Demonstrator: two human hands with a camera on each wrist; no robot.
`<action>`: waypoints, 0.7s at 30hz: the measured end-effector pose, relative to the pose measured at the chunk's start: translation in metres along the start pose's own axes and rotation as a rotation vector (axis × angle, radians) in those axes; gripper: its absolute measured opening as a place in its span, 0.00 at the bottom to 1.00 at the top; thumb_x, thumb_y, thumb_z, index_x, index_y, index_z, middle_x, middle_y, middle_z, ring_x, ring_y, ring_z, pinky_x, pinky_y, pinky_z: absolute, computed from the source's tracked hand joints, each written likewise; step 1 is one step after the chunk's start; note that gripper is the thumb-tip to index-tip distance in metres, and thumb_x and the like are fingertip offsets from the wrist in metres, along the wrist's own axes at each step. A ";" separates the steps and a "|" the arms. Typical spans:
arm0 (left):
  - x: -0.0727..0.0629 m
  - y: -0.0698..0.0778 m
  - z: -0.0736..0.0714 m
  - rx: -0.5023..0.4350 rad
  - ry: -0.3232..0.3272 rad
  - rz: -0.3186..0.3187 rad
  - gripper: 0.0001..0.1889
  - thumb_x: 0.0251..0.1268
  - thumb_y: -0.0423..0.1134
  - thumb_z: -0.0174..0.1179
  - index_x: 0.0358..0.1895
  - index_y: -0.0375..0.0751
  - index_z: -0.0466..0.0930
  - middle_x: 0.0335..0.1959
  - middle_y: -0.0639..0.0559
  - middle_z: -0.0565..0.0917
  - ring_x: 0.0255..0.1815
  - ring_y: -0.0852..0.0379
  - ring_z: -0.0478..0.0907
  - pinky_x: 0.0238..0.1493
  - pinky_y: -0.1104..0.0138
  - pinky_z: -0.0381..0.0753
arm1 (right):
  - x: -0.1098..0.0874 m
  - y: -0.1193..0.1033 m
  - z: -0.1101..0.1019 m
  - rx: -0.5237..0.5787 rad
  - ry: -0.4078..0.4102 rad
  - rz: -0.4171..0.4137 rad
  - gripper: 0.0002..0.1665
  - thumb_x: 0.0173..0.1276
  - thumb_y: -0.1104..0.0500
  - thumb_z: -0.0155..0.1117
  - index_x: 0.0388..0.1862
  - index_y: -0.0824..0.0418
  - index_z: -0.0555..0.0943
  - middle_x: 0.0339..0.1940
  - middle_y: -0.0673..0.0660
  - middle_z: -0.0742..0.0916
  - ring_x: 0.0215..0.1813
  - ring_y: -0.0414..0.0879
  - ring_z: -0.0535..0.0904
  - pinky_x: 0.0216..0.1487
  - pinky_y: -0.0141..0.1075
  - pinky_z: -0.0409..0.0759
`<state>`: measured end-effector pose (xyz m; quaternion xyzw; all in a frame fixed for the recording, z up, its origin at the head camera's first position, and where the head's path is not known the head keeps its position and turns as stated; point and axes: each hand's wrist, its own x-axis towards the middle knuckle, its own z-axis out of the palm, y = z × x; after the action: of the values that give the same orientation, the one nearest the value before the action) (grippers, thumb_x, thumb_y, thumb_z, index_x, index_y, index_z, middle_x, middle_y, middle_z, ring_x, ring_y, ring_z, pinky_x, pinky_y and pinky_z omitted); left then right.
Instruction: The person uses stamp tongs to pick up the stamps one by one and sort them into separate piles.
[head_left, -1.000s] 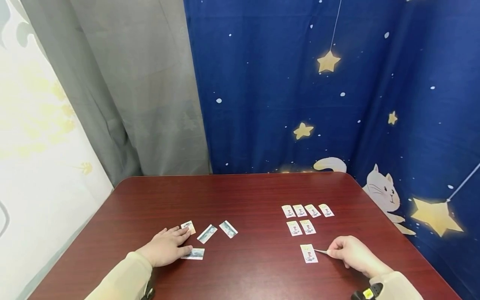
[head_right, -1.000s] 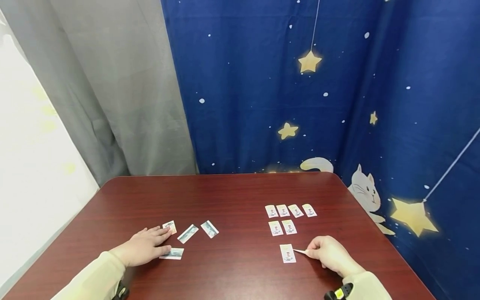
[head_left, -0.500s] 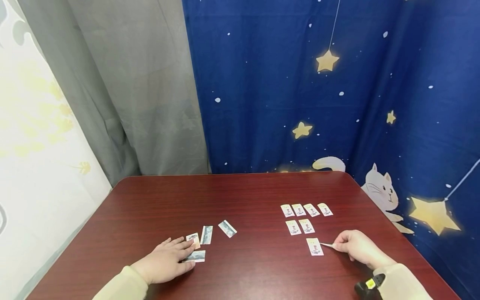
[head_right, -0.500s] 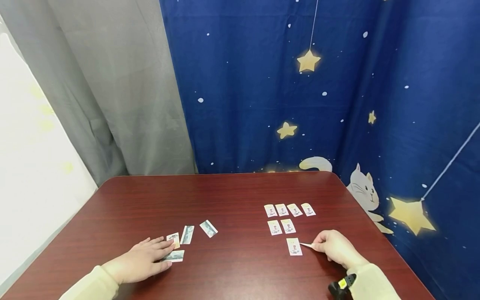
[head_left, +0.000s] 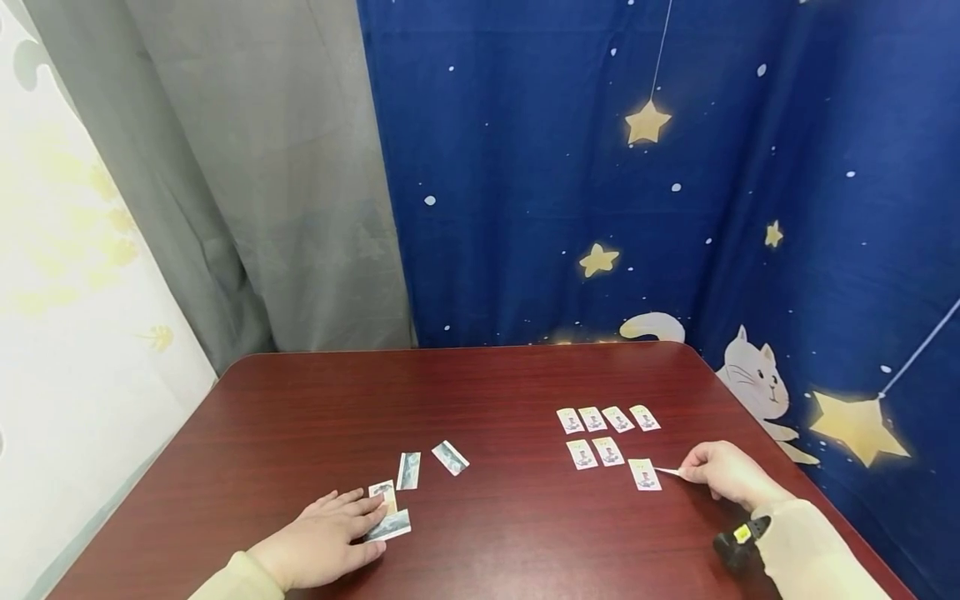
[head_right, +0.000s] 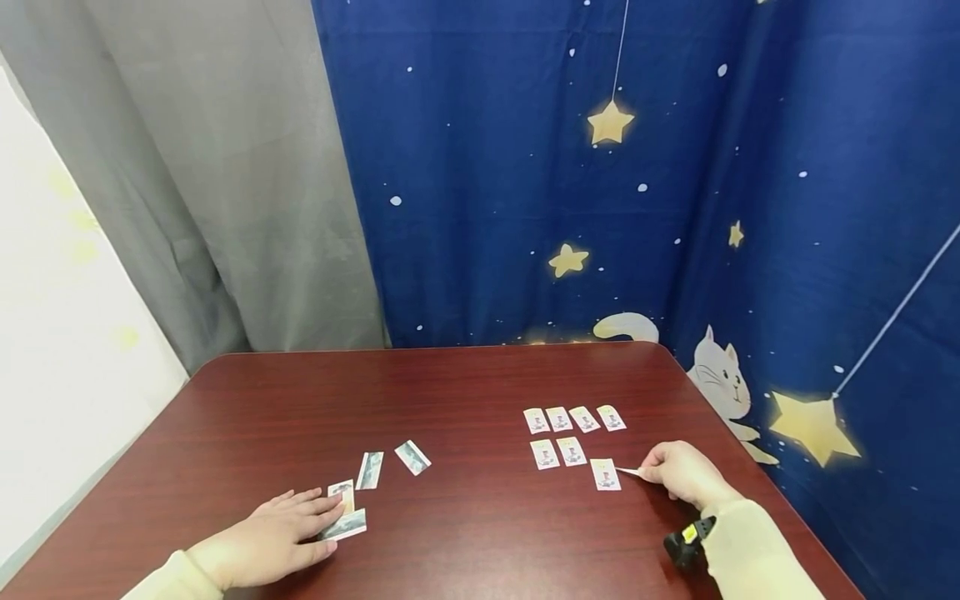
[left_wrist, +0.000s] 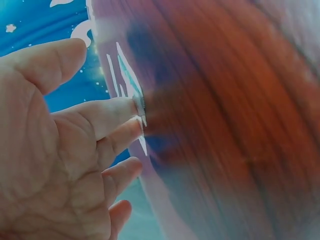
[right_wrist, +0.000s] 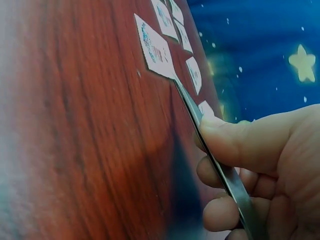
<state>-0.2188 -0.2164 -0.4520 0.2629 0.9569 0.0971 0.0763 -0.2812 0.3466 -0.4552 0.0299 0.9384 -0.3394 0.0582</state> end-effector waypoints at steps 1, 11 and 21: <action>-0.001 0.001 0.000 0.002 -0.004 0.002 0.33 0.67 0.63 0.49 0.65 0.42 0.74 0.66 0.49 0.73 0.68 0.38 0.64 0.65 0.41 0.58 | 0.001 0.001 -0.001 0.006 0.001 0.004 0.04 0.61 0.66 0.65 0.26 0.62 0.82 0.18 0.54 0.77 0.19 0.48 0.69 0.23 0.39 0.67; -0.008 0.011 0.004 0.127 0.008 0.104 0.33 0.69 0.64 0.45 0.65 0.45 0.75 0.65 0.51 0.74 0.66 0.42 0.68 0.62 0.44 0.65 | 0.015 0.002 -0.004 0.006 0.008 0.003 0.04 0.63 0.64 0.64 0.29 0.62 0.83 0.21 0.55 0.77 0.23 0.49 0.70 0.25 0.39 0.67; -0.008 0.021 0.008 0.074 -0.055 0.135 0.33 0.68 0.67 0.44 0.67 0.50 0.72 0.67 0.55 0.72 0.66 0.45 0.68 0.61 0.47 0.66 | 0.027 -0.002 -0.003 -0.037 0.029 -0.045 0.05 0.63 0.64 0.64 0.27 0.61 0.82 0.19 0.53 0.76 0.20 0.47 0.69 0.23 0.39 0.67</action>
<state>-0.2001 -0.2022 -0.4540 0.3321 0.9374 0.0592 0.0861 -0.3087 0.3480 -0.4550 0.0128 0.9457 -0.3227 0.0375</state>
